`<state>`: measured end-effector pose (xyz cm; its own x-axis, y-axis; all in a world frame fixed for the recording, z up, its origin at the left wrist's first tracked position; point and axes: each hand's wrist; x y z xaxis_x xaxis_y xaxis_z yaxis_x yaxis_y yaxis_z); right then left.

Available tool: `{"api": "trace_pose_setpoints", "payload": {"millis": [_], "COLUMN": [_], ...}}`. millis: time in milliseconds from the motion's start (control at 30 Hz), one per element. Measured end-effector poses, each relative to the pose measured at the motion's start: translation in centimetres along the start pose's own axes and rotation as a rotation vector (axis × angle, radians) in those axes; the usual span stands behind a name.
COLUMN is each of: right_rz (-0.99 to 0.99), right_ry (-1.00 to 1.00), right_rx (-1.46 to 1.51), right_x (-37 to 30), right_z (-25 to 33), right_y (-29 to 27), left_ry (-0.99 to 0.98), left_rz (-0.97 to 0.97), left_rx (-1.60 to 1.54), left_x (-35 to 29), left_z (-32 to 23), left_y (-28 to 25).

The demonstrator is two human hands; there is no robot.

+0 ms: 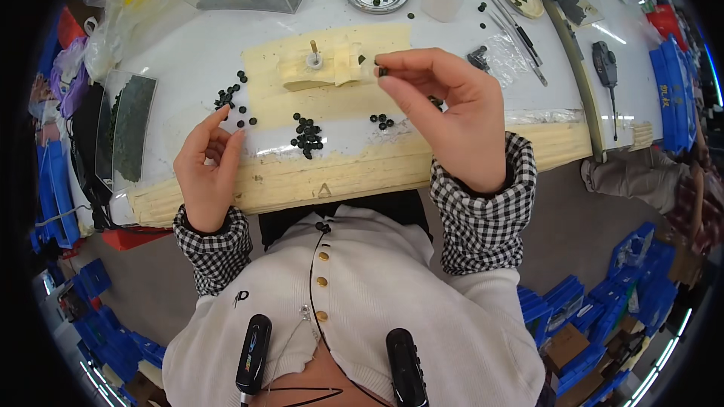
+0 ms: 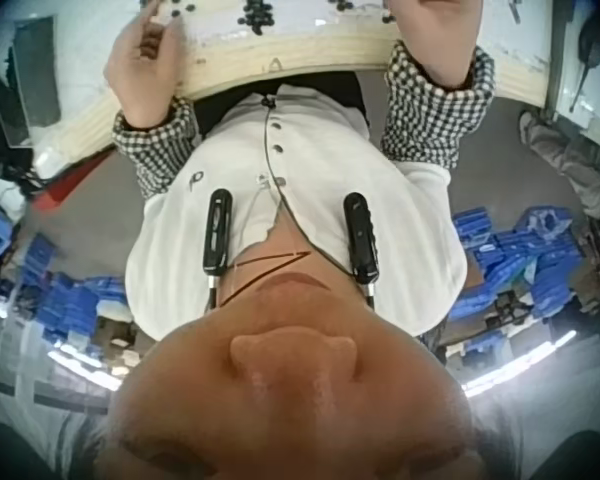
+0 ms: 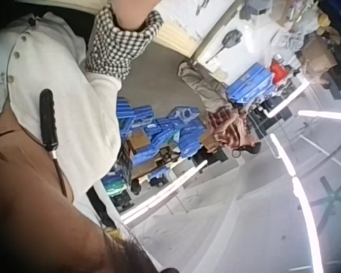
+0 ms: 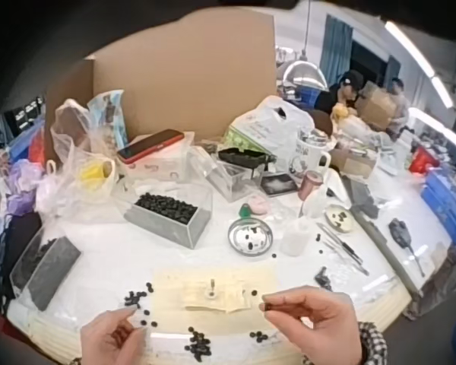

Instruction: Assembling small black plastic components by hand at a workbench.

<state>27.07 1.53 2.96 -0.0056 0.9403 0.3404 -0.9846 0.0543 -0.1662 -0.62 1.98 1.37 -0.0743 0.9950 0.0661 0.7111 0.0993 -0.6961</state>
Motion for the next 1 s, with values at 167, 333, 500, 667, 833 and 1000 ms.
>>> {"api": "trace_pose_setpoints", "payload": {"millis": [167,333,500,667,833,1000], "right_rz": [0.150,0.209,0.205,0.193,0.188,0.207], "right_ry": [0.172,0.019,-0.163,-0.193,-0.182,-0.108], "right_rx": [0.511,0.442,0.146,0.116,0.160,0.267], "right_x": [-1.4,-2.1,-2.0,-2.0,-2.2,-2.4], "right_z": [0.5,-0.2,0.5,0.6,0.3,0.3], "right_y": [2.9,5.8,6.3,6.5,6.8,6.8], "left_ry": [-0.005,-0.275,-0.429,-0.491,-0.513,-0.521], "left_rz": [0.101,0.592,0.819,0.898,0.897,0.863], "left_rx": [-0.440,-0.988,-1.296,-1.418,-1.425,-1.389], "left_x": [-1.1,-1.8,-1.9,-1.8,-1.8,-1.9], "left_z": [-0.9,-2.7,-1.2,-1.0,-1.1,-1.0], "left_y": [0.3,1.4,2.5,2.7,2.7,2.7]}}
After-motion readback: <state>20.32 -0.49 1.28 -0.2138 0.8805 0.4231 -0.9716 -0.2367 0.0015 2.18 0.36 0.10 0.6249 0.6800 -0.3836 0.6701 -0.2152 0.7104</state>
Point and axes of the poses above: each hand's wrist, its own x-axis towards the middle knuckle, its own y-axis out of the palm, z = x × y, and after that the axes turned 11 degrees about -y, right-handed
